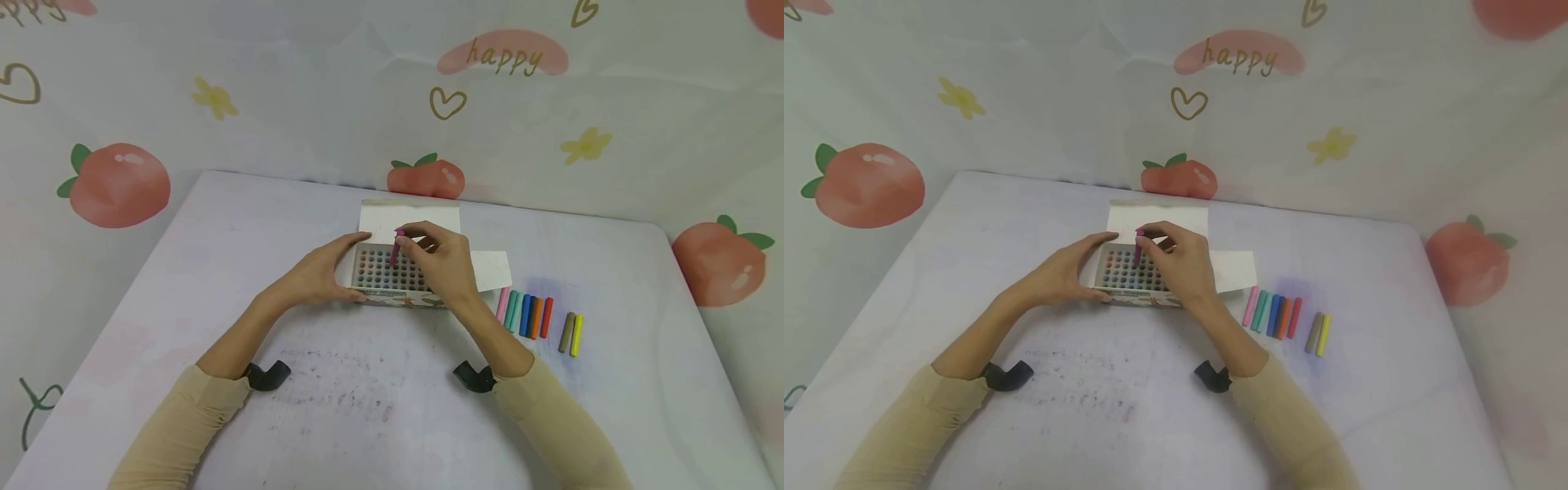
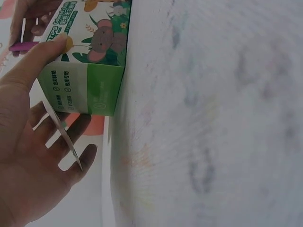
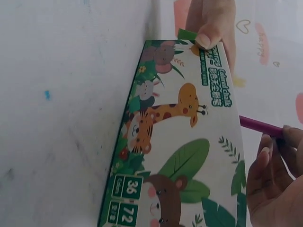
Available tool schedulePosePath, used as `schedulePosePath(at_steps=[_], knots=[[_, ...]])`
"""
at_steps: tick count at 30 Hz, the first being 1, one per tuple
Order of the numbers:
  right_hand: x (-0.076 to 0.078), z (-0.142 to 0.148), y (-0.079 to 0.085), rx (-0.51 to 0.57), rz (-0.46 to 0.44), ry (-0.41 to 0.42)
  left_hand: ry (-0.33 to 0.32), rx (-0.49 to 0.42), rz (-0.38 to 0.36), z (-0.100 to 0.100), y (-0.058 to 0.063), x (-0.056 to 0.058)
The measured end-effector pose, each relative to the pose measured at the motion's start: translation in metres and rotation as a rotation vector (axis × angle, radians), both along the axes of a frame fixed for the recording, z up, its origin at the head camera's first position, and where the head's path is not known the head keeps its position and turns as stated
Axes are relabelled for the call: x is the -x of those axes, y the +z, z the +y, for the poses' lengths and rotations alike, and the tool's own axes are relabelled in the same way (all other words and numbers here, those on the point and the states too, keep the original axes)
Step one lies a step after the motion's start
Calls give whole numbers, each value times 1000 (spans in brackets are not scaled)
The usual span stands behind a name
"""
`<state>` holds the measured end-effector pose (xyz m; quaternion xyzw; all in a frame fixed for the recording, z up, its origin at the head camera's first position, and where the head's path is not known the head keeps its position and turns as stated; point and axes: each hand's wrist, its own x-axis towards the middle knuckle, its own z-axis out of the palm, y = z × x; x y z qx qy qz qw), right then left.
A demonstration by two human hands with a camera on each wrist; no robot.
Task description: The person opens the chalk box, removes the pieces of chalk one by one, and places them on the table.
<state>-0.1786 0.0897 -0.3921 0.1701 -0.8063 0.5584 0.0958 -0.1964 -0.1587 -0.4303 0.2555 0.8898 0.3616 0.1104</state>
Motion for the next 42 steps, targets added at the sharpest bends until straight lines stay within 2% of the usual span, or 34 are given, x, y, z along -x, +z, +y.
schedulePosePath(at_steps=[12,21,28,42], knots=[[-6,18,2,50,-27,-36,4,22,-14,-1,3,-3],[-10,32,8,71,10,-60,-8,37,-11,1,6,-2],[-14,45,10,121,-7,-84,0,53,-11,0,10,-6],[-28,73,11,101,-24,-178,-32,36,1,-5,11,-8]])
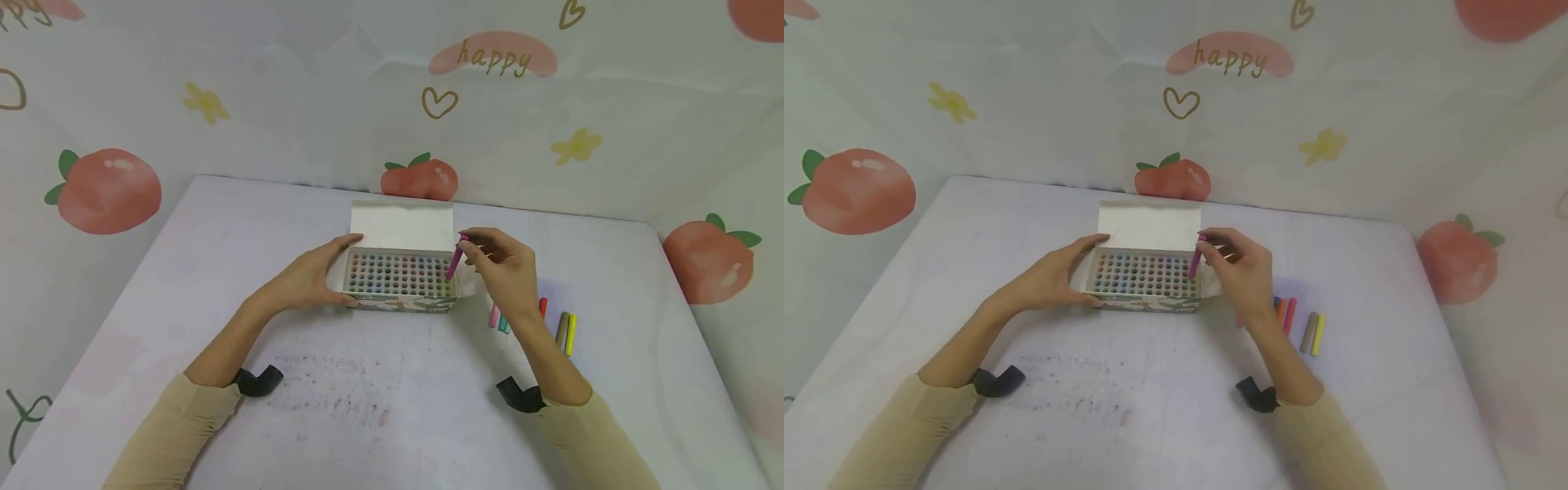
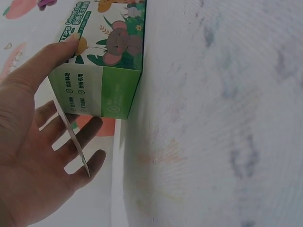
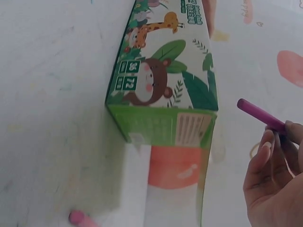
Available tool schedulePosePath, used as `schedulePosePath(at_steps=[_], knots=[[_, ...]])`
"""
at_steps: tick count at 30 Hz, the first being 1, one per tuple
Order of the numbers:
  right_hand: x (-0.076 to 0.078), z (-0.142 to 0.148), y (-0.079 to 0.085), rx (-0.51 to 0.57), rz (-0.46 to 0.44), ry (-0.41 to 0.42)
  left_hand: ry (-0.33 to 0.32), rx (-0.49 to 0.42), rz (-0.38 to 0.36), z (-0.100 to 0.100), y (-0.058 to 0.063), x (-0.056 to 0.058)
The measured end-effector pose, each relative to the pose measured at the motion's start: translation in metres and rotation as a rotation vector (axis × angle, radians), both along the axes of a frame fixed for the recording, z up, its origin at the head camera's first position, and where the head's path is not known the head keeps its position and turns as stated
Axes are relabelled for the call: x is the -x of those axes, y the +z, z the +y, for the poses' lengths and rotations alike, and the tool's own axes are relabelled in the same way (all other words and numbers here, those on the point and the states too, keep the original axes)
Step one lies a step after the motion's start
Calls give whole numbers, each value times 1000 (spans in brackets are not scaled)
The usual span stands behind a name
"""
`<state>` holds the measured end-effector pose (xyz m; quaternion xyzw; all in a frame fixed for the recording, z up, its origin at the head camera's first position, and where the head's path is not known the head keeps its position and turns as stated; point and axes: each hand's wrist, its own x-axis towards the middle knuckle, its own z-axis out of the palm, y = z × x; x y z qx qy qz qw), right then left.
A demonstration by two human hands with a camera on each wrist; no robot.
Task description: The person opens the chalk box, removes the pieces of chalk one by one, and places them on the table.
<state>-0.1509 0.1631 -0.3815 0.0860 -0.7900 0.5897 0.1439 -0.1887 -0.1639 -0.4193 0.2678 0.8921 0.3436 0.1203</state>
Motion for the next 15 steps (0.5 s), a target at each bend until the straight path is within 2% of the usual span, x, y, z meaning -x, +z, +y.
schedulePosePath(at_steps=[9,15], knots=[[-7,21,-1,-34,-20,-31,-3,10,-3,-2,3,1],[-12,34,0,-66,-48,-85,-8,35,1,0,3,3]])
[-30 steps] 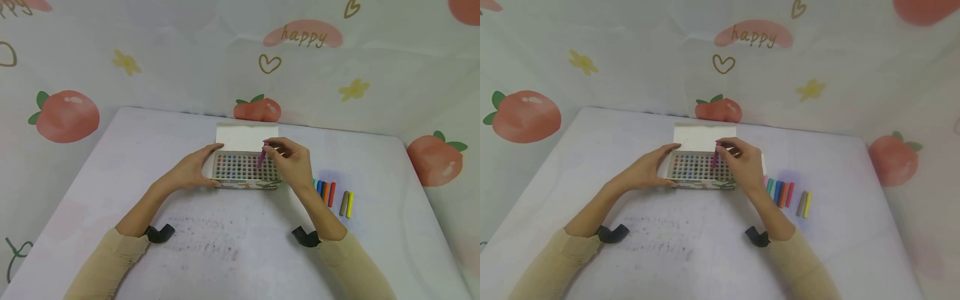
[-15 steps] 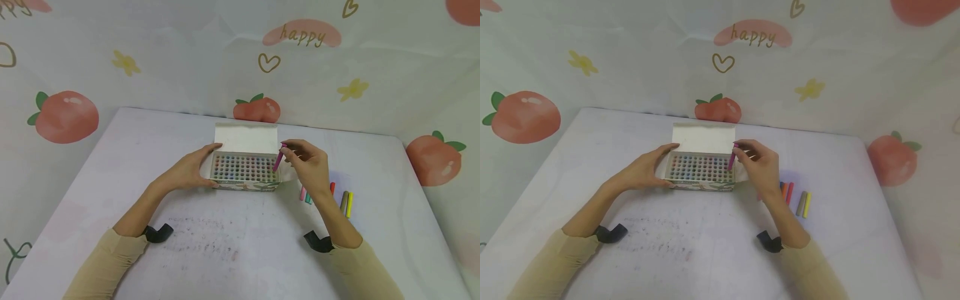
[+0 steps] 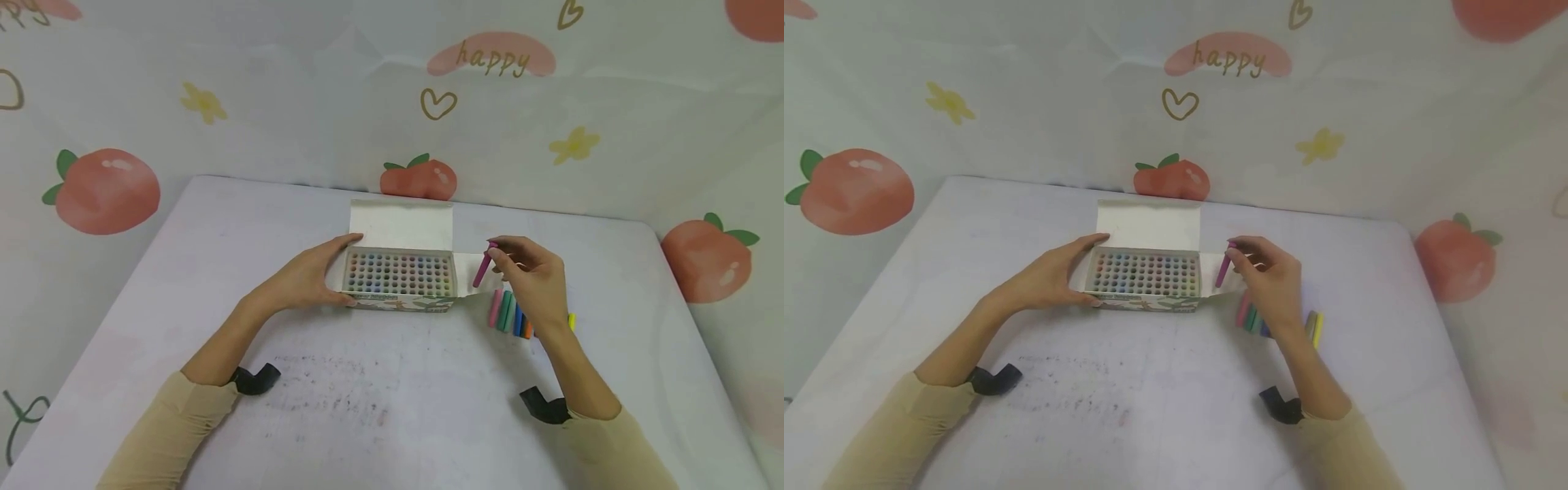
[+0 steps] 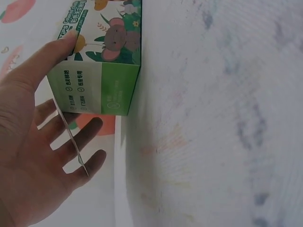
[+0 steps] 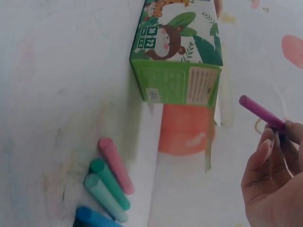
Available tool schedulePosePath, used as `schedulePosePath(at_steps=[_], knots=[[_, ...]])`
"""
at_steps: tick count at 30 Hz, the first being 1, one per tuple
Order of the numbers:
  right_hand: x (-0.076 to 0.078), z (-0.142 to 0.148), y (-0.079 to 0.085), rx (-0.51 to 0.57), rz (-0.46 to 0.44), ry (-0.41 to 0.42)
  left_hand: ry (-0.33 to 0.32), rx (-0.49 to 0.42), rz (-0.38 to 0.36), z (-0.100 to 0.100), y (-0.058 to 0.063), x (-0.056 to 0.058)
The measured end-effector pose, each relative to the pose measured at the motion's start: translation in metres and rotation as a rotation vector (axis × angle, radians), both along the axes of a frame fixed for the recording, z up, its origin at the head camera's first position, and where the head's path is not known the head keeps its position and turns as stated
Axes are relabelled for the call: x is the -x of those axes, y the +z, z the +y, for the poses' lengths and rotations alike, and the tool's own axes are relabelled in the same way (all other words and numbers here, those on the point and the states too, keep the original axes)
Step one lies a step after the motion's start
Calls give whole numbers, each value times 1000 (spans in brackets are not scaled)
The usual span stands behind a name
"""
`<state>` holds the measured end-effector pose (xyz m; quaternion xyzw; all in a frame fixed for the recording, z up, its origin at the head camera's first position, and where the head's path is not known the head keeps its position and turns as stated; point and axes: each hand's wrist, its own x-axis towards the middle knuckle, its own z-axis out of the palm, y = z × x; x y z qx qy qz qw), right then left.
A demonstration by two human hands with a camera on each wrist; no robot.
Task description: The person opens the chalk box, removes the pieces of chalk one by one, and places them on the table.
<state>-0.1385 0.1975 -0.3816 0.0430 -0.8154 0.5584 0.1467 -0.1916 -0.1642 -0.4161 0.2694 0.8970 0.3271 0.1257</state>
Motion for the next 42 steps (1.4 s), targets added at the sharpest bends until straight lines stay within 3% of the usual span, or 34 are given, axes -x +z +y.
schedulePosePath(at_steps=[24,31,42], knots=[[-18,42,-11,-54,-99,-112,2,-4,9,0,-1,3],[-24,51,-15,-117,-121,-139,10,-7,11,-1,-2,1],[-33,70,-29,-146,-182,-204,29,5,0,0,-3,0]])
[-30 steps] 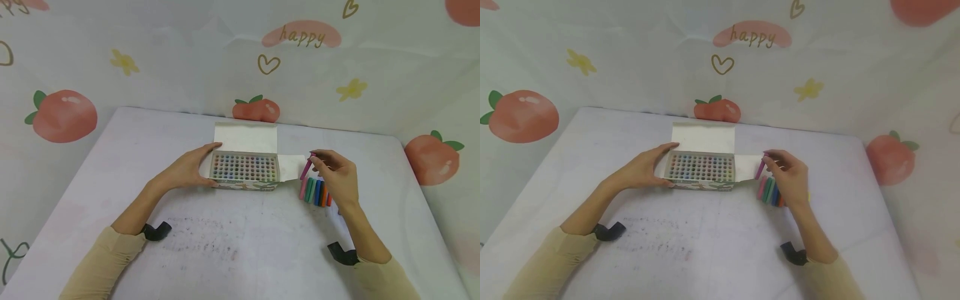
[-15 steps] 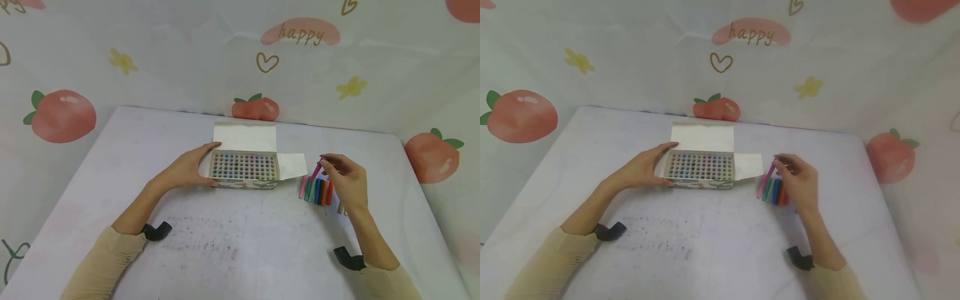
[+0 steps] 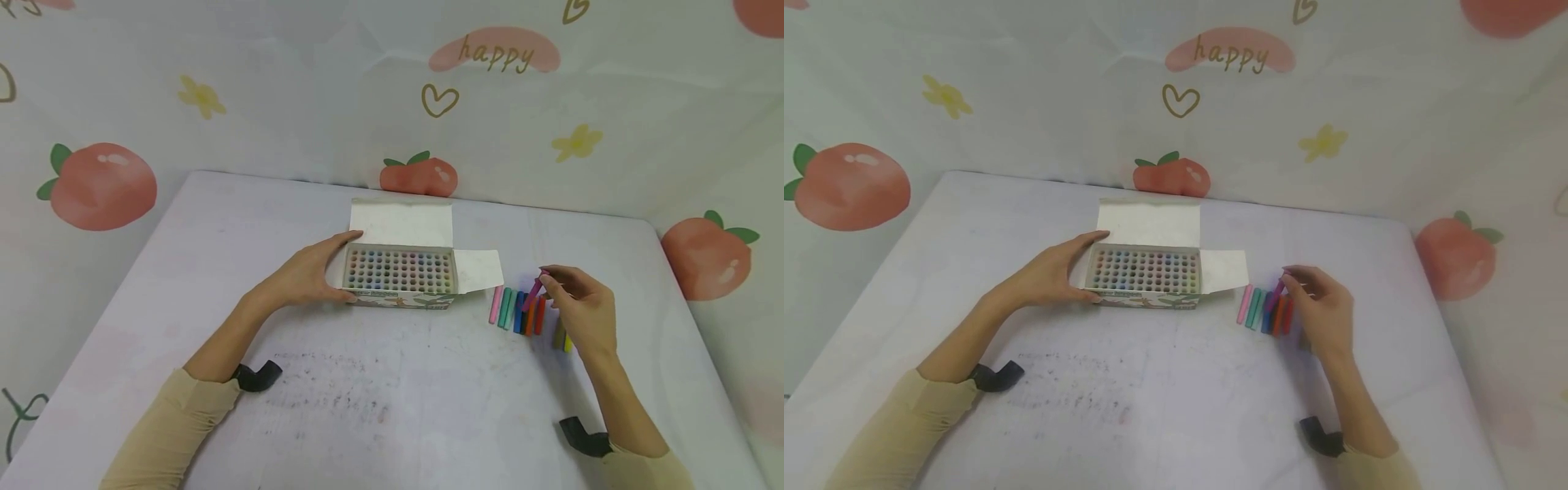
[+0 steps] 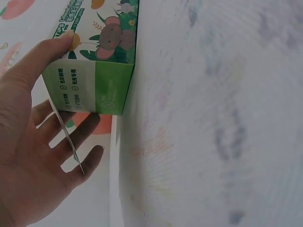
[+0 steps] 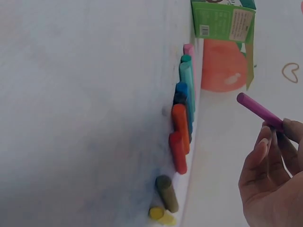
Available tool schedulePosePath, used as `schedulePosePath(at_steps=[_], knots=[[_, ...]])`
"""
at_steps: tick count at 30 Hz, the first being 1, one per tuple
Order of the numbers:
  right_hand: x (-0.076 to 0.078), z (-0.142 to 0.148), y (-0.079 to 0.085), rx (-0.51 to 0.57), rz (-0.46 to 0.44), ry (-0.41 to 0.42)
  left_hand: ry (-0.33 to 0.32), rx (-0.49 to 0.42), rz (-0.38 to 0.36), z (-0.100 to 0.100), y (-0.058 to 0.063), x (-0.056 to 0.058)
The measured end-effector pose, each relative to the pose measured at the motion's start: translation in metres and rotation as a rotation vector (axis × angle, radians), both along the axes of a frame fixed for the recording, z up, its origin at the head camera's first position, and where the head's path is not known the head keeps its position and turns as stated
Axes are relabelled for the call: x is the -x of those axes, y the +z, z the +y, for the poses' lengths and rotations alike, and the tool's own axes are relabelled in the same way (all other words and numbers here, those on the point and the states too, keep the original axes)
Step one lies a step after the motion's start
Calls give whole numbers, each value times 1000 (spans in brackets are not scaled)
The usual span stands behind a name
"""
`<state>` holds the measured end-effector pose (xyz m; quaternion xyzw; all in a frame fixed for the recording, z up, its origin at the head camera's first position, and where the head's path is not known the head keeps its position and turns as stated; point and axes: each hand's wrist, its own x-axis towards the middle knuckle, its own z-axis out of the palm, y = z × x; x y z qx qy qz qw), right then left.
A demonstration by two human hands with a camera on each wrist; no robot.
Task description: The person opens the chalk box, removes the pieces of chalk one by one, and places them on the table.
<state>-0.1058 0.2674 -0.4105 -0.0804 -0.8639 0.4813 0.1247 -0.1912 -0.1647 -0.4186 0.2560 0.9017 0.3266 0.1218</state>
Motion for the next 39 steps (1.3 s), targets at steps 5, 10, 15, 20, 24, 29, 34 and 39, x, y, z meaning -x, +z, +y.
schedulePosePath(at_steps=[5,10,15,20,24,29,34,39], knots=[[-5,10,-6,-36,-38,-7,-1,-6,0,1,-1,0],[-10,19,-9,-69,-92,-19,-7,-12,-7,3,-1,0],[-13,28,-11,-125,-153,-44,-1,-13,-18,3,-1,0],[-14,36,-13,-183,-189,-33,-3,-12,-14,3,-2,1],[-14,40,-15,-230,-212,-15,-9,-12,-14,3,-3,2],[-15,42,-15,-269,-236,-7,-13,-19,-16,3,-3,2],[-15,43,-16,-292,-252,-1,-14,-16,-10,2,-3,2],[-14,45,-17,-291,-286,-7,-10,-11,-19,2,-4,3]])
